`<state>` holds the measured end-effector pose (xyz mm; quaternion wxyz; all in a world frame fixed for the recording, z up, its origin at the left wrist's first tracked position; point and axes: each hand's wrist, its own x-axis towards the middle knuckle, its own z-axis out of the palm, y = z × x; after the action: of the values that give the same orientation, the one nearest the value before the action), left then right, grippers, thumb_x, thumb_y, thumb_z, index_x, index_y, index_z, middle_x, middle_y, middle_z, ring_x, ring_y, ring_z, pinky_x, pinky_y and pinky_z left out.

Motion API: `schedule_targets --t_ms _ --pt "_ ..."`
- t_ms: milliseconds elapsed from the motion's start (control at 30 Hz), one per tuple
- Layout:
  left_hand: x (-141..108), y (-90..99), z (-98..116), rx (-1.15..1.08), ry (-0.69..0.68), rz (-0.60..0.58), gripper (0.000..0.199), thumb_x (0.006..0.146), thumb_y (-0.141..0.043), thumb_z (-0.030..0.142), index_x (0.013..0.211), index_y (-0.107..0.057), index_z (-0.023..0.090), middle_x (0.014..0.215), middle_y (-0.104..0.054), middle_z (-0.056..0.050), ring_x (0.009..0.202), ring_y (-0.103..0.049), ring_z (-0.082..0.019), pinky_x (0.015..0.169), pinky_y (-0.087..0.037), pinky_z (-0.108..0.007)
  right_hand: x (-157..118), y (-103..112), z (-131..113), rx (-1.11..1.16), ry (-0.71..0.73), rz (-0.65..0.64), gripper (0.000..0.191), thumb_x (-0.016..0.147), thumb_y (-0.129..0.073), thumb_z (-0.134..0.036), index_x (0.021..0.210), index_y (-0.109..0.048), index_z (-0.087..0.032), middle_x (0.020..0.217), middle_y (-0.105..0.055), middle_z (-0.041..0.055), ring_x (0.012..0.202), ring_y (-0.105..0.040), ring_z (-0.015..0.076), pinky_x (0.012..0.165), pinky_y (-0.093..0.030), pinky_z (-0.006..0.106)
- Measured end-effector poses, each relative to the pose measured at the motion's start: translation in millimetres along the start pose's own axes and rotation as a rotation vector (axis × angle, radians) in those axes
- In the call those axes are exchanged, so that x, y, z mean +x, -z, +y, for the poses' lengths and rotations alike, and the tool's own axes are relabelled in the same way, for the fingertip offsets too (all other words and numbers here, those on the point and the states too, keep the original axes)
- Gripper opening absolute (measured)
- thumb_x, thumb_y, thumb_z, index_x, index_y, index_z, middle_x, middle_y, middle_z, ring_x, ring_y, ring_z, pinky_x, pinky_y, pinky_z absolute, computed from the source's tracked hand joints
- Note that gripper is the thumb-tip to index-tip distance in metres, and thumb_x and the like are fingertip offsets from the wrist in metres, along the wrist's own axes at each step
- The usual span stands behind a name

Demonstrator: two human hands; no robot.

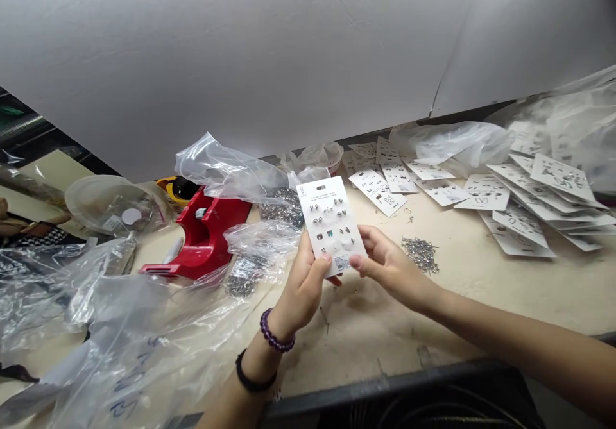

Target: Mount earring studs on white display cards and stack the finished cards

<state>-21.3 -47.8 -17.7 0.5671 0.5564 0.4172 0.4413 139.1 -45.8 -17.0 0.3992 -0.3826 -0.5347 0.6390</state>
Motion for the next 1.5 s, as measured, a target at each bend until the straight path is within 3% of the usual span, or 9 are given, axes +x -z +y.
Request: schedule_targets --t_ms 167,400,633,800,1300,1500 --pt "-3 -6.9 -2 0.016 0.008 -0.022 0.028 0.087 -0.040 0.029 0.112 -0.036 0.019 0.100 -0.054 -0.006 0.072 -0.056 -0.013 0.055 -0.051 -0.025 2 -13 3 0.044 0.040 0.119 0.023 0.081 -0.053 -0.038 0.091 -0.050 -0.017 0.078 -0.059 0.0012 0.061 -0.055 0.0092 0.053 -0.043 0.023" --pt "-4 -7.5 -8 0.058 -0.039 -0.053 0.028 0.088 -0.038 0.029 0.113 -0.035 0.017 0.104 -0.052 -0.009 0.075 -0.054 -0.014 0.057 -0.051 -0.025 2 -9 11 0.010 0.026 0.146 0.027 0.084 -0.047 -0.042 0.082 -0.050 -0.015 0.072 -0.060 0.0017 0.059 -0.056 0.0100 0.050 -0.038 0.023" --pt "-6 -9.6 -10 0.185 -0.111 -0.043 0.024 0.089 -0.034 0.028 0.111 -0.037 0.018 0.098 -0.053 -0.007 0.074 -0.053 -0.014 0.058 -0.050 -0.026 3 -13 10 0.131 0.000 0.103 0.025 0.082 -0.050 -0.041 0.082 -0.047 -0.017 0.074 -0.059 -0.0004 0.056 -0.059 0.0105 0.051 -0.044 0.025" --pt "-6 -10.0 -11 0.177 -0.075 -0.011 0.026 0.088 -0.036 0.026 0.112 -0.036 0.018 0.102 -0.051 -0.007 0.077 -0.053 -0.015 0.059 -0.050 -0.027 5 -13 9 0.143 0.019 0.091 0.020 0.081 -0.052 -0.036 0.083 -0.048 -0.017 0.073 -0.060 0.0004 0.059 -0.058 0.0103 0.053 -0.047 0.026" --pt "-5 -5.6 -8 0.274 -0.079 -0.066 0.023 0.088 -0.035 0.024 0.109 -0.040 0.016 0.101 -0.049 -0.009 0.082 -0.053 -0.017 0.056 -0.050 -0.027 7 -6 9 0.114 -0.002 0.005 0.025 0.077 -0.059 -0.037 0.082 -0.053 -0.014 0.073 -0.062 0.0020 0.057 -0.061 0.0112 0.047 -0.039 0.022" --pt "-7 -6.7 -7 0.265 -0.107 -0.058 0.025 0.086 -0.037 0.023 0.110 -0.040 0.017 0.100 -0.049 -0.008 0.079 -0.052 -0.017 0.057 -0.050 -0.027 8 -9 11 0.121 0.028 0.045 0.026 0.079 -0.056 -0.040 0.078 -0.050 -0.015 0.066 -0.060 0.0010 0.052 -0.058 0.0099 0.046 -0.036 0.022"
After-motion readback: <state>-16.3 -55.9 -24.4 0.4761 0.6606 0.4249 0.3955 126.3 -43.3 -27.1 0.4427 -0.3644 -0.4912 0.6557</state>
